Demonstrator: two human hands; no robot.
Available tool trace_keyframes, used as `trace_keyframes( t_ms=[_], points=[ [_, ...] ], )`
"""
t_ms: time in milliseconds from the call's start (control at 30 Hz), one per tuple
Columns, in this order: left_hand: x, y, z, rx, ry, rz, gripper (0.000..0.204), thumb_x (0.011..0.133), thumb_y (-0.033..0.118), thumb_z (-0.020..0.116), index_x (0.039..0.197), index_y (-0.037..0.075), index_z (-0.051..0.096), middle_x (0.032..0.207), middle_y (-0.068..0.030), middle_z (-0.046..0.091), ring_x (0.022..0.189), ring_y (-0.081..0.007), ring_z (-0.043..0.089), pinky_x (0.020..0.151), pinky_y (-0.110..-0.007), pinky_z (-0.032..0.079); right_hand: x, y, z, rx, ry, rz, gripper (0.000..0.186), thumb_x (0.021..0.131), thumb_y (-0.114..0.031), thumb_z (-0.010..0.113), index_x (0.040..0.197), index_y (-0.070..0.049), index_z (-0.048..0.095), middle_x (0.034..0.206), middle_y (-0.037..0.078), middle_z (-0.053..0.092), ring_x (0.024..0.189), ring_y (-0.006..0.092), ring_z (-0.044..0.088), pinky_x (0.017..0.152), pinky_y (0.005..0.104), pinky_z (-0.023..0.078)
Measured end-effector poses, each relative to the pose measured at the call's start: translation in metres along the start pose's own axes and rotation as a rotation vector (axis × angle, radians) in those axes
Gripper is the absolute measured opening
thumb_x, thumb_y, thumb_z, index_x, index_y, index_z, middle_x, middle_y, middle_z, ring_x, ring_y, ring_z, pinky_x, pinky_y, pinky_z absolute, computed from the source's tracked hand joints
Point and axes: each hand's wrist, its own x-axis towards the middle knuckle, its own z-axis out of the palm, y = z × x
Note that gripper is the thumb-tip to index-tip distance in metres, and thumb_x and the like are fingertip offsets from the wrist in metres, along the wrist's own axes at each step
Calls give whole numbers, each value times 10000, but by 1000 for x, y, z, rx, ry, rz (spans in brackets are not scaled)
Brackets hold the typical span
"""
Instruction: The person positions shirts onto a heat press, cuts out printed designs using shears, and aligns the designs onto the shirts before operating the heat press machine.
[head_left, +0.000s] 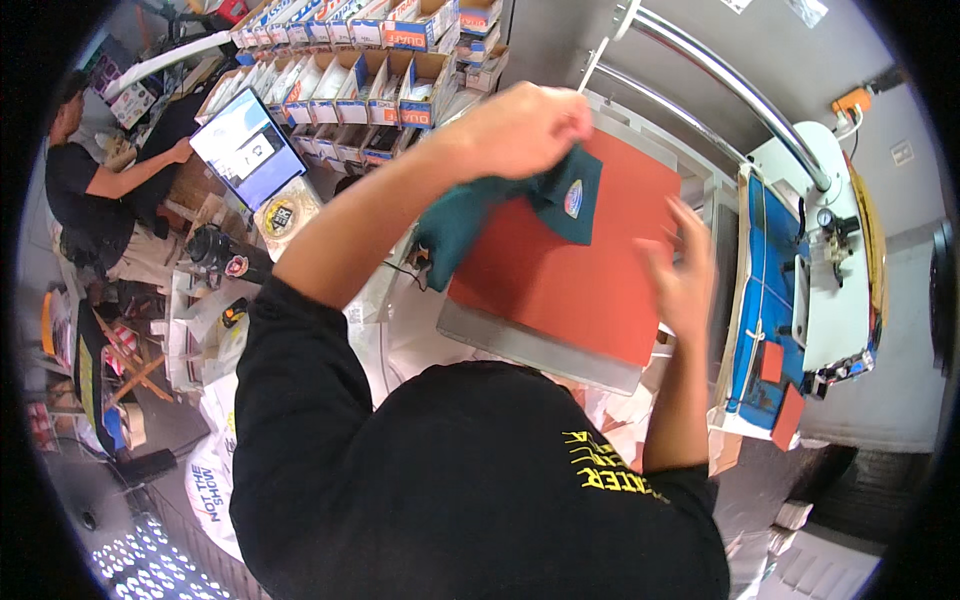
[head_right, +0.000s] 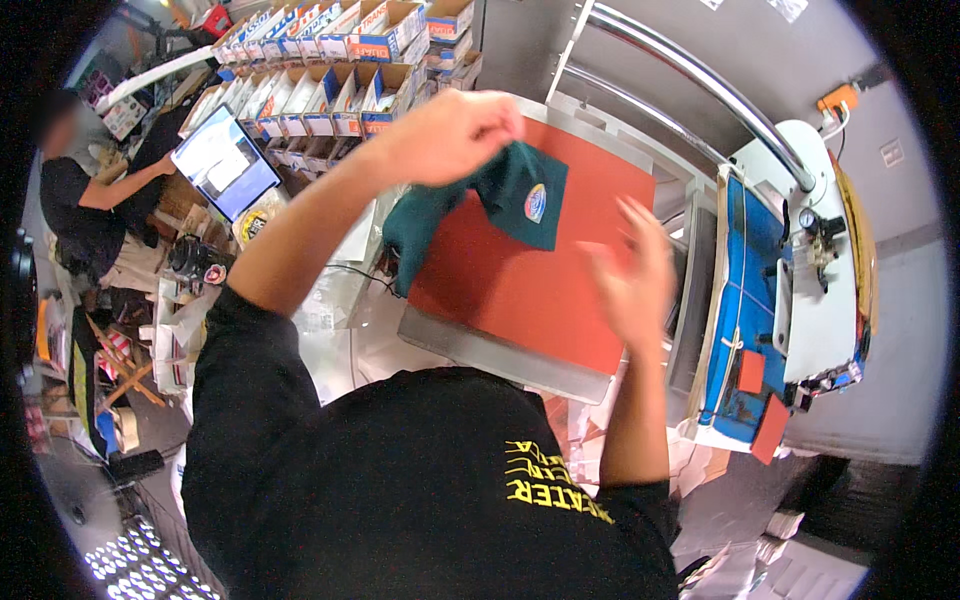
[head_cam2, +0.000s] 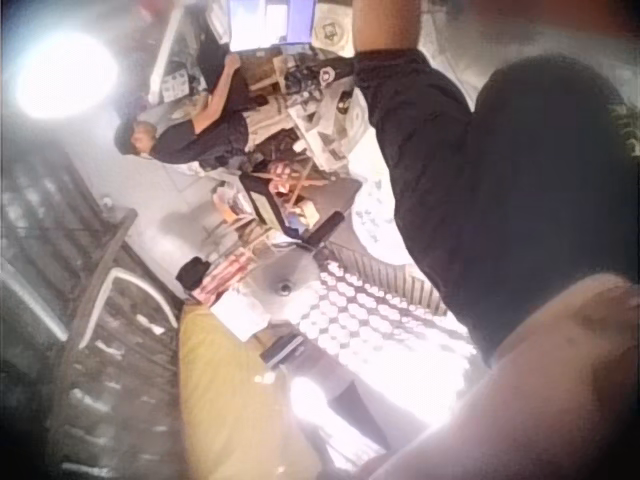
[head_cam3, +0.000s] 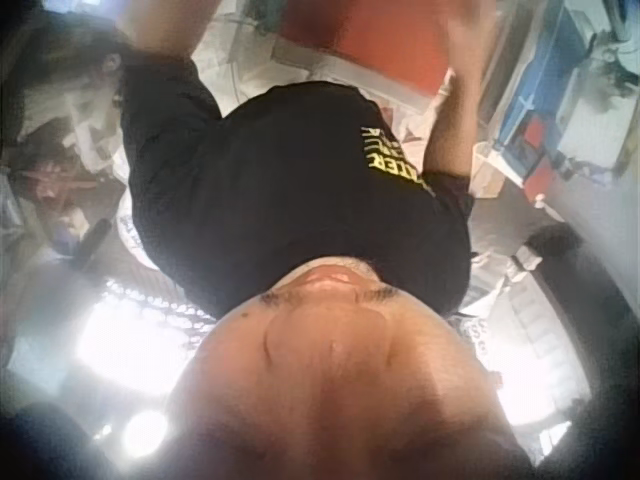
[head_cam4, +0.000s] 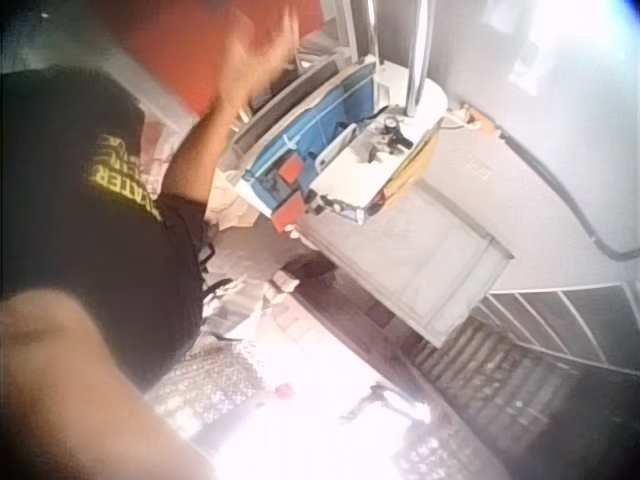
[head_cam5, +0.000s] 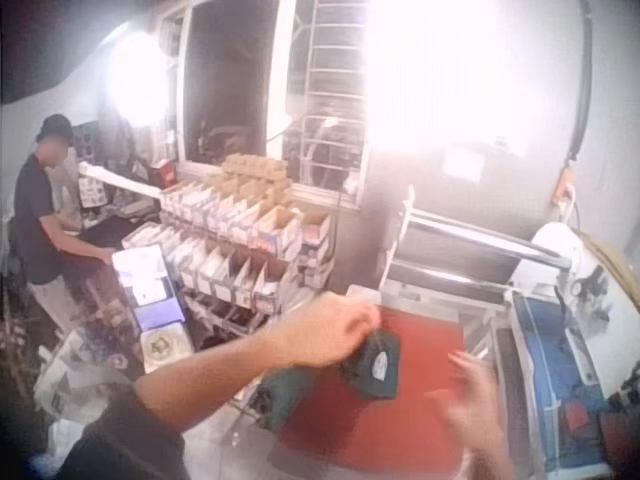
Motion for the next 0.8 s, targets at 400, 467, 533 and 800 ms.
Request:
trace_keyframes(
  t_ms=[400,467,533,800],
  points=[
    [-218,-40,103,151,-95,-440,332,667,163,729,969,61,636,1036,-109,585,1083,-317,525,937,-471,407,-13,54,-14,-146,-669,9,199,635,100,672,789,-3,600,780,142,645,745,314,638,664,366,493],
    [-224,-43,99,198,-106,-359,282,595,97,698,866,71,621,968,-104,565,1014,-319,529,876,-474,415,-13,56,-13,-252,-708,96,166,680,63,704,790,-5,599,762,147,636,712,312,629,649,369,492],
    [-223,-31,85,189,-42,-147,258,526,57,659,772,72,581,908,-97,539,941,-316,531,816,-477,419,-8,37,-13,-313,-641,122,151,717,24,728,795,-6,602,750,150,627,691,309,622,638,369,490],
    [-232,70,66,134,-168,-43,138,692,128,610,713,87,481,760,-60,476,715,-229,550,637,-351,455,-24,-18,124,-140,-719,-487,343,718,-176,786,1010,-75,635,1082,105,615,1037,298,572,880,409,469]
  ],
)
